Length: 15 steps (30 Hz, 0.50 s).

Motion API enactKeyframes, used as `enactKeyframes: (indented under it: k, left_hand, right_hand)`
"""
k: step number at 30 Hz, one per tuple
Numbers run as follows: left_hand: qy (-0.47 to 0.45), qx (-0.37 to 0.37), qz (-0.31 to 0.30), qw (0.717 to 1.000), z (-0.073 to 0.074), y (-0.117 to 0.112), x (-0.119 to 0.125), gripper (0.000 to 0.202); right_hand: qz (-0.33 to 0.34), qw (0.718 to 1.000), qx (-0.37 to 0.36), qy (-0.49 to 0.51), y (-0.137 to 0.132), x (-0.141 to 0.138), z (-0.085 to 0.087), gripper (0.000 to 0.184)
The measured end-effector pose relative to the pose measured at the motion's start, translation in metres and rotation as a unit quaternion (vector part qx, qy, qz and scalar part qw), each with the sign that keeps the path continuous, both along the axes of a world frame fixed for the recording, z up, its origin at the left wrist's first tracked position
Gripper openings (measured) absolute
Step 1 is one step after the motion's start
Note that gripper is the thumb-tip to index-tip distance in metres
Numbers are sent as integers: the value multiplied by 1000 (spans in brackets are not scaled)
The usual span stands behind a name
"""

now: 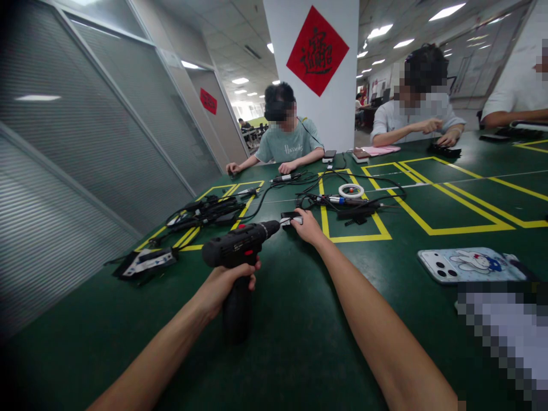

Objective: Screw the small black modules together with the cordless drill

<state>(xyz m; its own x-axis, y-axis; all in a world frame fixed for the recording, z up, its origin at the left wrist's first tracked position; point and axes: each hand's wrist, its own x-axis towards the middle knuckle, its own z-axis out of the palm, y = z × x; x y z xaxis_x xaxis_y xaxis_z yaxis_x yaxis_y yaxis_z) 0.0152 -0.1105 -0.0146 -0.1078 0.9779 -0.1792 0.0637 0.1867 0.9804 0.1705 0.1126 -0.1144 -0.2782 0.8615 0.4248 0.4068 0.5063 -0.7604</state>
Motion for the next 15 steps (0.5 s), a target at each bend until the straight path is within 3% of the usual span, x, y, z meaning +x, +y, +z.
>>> enactKeyframes:
  k: [15]
  left_hand:
    - [2,-10,7,1000,6,-4,2,22]
  right_hand:
    - [-5,1000,-9,9,-3,1,3,43]
